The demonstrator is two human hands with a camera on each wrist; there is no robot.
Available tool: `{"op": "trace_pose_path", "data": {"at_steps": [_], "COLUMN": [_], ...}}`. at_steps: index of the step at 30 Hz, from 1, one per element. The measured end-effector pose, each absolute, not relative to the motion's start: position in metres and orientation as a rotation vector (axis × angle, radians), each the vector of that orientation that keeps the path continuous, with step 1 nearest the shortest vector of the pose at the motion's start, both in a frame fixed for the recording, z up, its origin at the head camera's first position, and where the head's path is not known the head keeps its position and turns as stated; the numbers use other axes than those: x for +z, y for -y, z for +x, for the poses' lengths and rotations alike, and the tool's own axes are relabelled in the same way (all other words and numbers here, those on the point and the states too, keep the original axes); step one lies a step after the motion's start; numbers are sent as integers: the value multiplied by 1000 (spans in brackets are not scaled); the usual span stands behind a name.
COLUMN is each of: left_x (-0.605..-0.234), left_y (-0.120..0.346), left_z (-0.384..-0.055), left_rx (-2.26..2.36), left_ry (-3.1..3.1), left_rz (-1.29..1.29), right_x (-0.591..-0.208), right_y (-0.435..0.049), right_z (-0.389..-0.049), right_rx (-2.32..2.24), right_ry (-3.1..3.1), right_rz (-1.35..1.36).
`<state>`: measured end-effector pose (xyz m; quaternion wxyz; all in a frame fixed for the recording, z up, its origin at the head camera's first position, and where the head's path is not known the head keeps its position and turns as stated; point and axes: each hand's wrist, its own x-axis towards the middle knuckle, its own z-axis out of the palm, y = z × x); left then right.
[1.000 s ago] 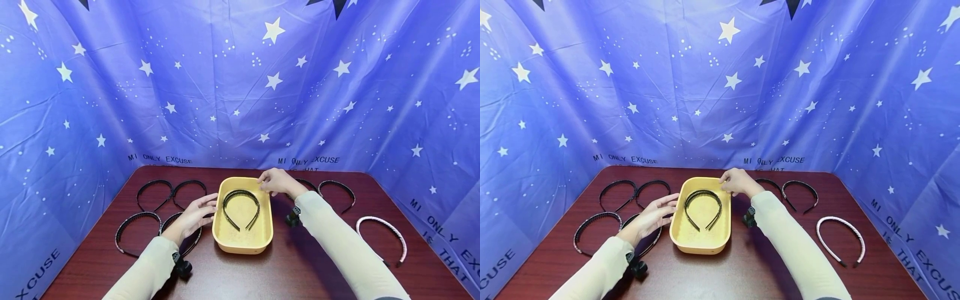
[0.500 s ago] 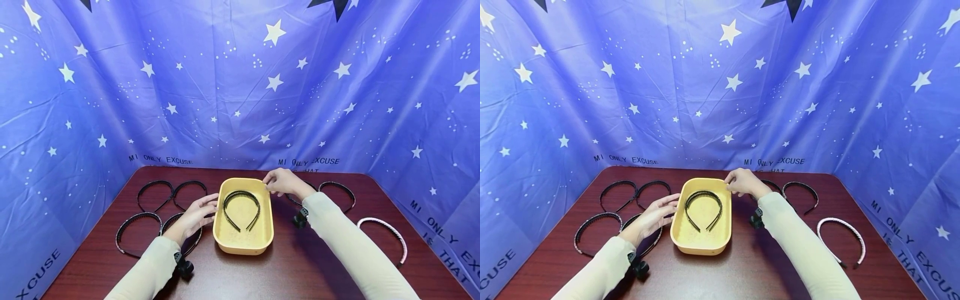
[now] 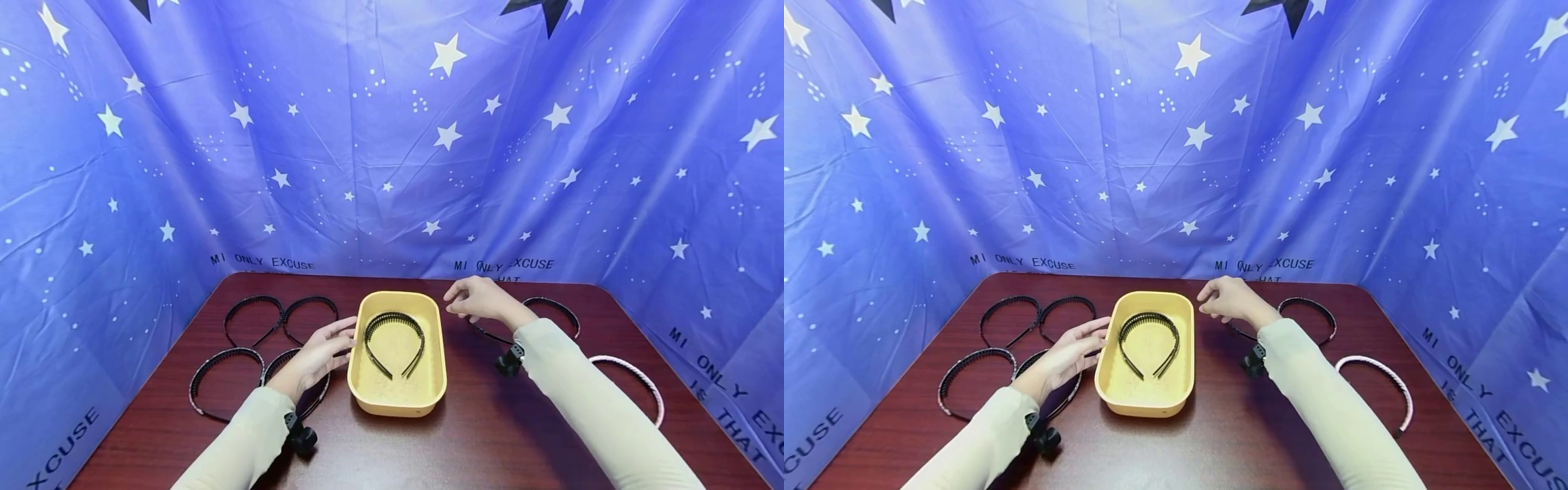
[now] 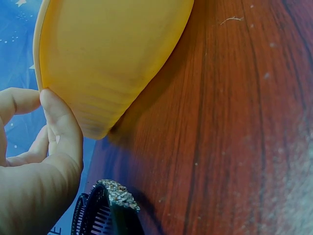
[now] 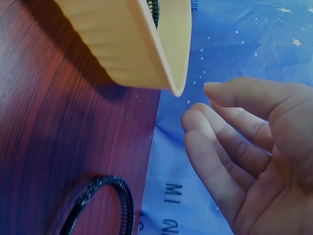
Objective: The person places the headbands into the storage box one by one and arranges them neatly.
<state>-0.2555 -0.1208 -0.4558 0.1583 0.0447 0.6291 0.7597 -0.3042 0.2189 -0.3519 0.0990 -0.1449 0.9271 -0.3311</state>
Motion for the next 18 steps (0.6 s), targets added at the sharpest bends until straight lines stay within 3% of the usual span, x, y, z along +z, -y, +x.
{"op": "trace_pose_path", "data": {"at_steps": [18], "left_x": [-456], "left_y": [121], "left_z": [-255], "left_rx": [2194], "left_ry": [-1767], "left_rz": [129], "right_x": [-368], "right_y": [-271], "right_z": [-287], "right_rx": [-1021], "right_ry": [-2769], "right_rz": [-469]}}
